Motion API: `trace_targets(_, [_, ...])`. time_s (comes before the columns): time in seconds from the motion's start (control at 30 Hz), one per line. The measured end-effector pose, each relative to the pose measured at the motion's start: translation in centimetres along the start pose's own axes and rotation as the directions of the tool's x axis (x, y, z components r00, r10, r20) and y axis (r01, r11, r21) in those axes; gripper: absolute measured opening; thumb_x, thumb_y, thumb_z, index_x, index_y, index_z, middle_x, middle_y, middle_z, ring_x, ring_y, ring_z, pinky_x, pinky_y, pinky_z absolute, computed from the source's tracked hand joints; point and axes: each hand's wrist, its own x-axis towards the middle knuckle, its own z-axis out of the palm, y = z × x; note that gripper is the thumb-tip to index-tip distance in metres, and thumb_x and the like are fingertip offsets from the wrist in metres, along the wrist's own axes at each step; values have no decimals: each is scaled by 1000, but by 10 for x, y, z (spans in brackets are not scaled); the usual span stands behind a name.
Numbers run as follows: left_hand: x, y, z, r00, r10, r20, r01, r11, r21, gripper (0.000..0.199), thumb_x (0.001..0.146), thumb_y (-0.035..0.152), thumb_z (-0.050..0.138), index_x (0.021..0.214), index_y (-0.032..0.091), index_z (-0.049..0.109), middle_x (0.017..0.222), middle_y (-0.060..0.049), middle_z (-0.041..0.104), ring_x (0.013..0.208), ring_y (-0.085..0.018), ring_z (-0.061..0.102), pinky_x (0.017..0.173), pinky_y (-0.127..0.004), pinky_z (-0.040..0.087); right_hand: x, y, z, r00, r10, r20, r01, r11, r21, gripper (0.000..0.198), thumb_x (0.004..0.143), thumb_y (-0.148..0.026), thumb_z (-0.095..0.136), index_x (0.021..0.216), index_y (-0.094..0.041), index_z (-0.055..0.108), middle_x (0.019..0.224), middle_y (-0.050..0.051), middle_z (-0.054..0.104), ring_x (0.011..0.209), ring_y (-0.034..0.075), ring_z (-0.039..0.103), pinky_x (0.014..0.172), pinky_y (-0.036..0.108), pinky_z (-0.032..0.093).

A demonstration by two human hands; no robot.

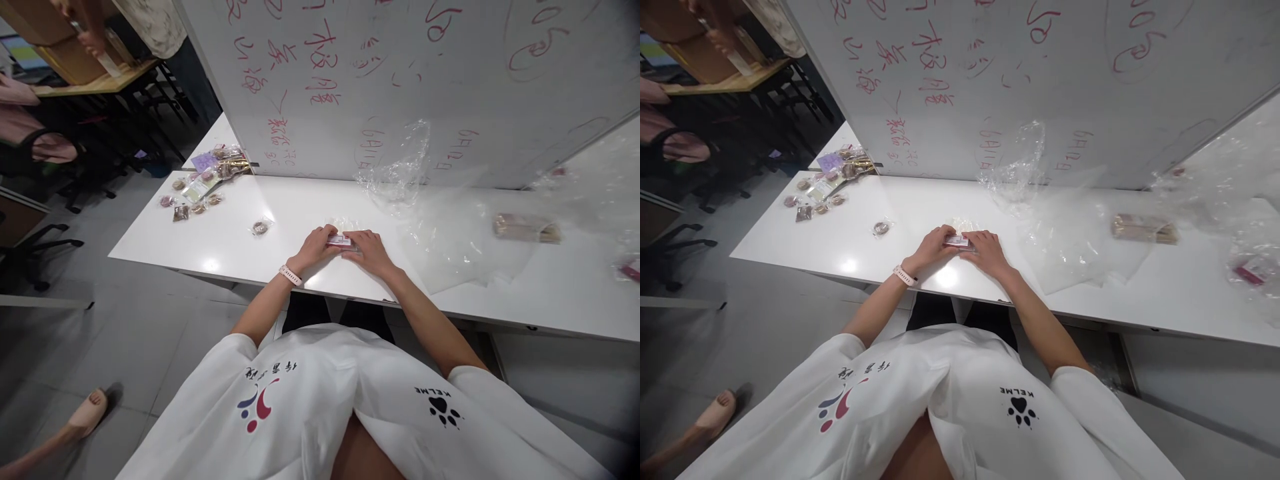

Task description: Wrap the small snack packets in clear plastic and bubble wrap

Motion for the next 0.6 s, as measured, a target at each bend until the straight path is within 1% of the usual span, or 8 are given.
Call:
trace_targets(0.1, [9, -2, -6, 1000, -28, 9, 29, 987, -159, 27, 93, 45, 61, 103, 19, 59, 96, -5, 64, 83, -19, 57, 74, -31, 44, 11, -5, -4, 996, 84, -31, -84, 996, 5, 41, 100, -54, 43, 122, -24, 62, 112, 10, 70, 104, 30, 59, 95, 46, 39])
trace_targets(0.17, [17, -3, -7, 997, -59, -42, 50, 979, -196, 29, 96, 47, 56, 92, 19, 60, 93, -5, 61, 82, -18, 56, 74, -31, 44, 23, -9, -8, 985, 170, -23, -169, 985, 39, 41, 100, -56, 39, 111, -23, 62, 98, 8, 71, 92, 27, 62, 93, 44, 40])
trace_targets(0.27, [32, -5, -3, 977, -146, -156, 138, 989, -61, 30, 96, 44, 57, 81, 19, 61, 98, -9, 60, 97, -24, 54, 86, -37, 45, 42, -11, -12, 946, 321, 48, -324, 942, 82, 46, 100, -60, 32, 95, -24, 59, 82, 5, 68, 79, 25, 62, 87, 42, 43])
trace_targets(0.37, [45, -8, 4, 948, -251, -195, 265, 963, 52, 25, 94, 43, 61, 89, 19, 63, 107, -12, 61, 109, -30, 50, 93, -44, 42, 54, -7, -15, 916, 399, 49, -399, 917, -1, 48, 98, -61, 34, 85, -22, 59, 93, 11, 67, 93, 29, 62, 88, 45, 44])
trace_targets(0.43, [51, -10, 8, 938, -293, -183, 305, 952, 41, 23, 94, 41, 59, 100, 19, 62, 108, -12, 63, 109, -31, 51, 93, -46, 42, 58, 1, -18, 913, 408, 4, -407, 912, -49, 41, 95, -57, 43, 92, -21, 62, 111, 15, 66, 108, 33, 59, 93, 48, 45])
trace_targets(0.5, [53, -12, 10, 938, -304, -166, 308, 951, -4, 21, 94, 37, 59, 106, 21, 61, 107, -10, 65, 106, -30, 53, 94, -47, 41, 61, 11, -23, 914, 404, 29, -404, 915, -22, 39, 90, -53, 54, 108, -20, 64, 122, 15, 63, 113, 33, 59, 94, 48, 47])
trace_targets(0.53, [53, -13, 11, 939, -304, -159, 303, 952, -37, 19, 93, 35, 58, 107, 22, 61, 106, -9, 65, 105, -30, 54, 95, -47, 40, 63, 16, -27, 915, 396, 77, -397, 918, 6, 42, 87, -52, 59, 114, -20, 63, 121, 15, 64, 110, 32, 61, 91, 46, 49])
trace_targets(0.6, [51, -13, 13, 944, -293, -151, 277, 954, -114, 19, 93, 34, 56, 109, 23, 60, 106, -7, 66, 105, -28, 55, 98, -48, 38, 69, 24, -35, 930, 332, 158, -343, 938, 51, 48, 79, -53, 68, 114, -20, 65, 108, 12, 69, 94, 28, 66, 80, 42, 53])
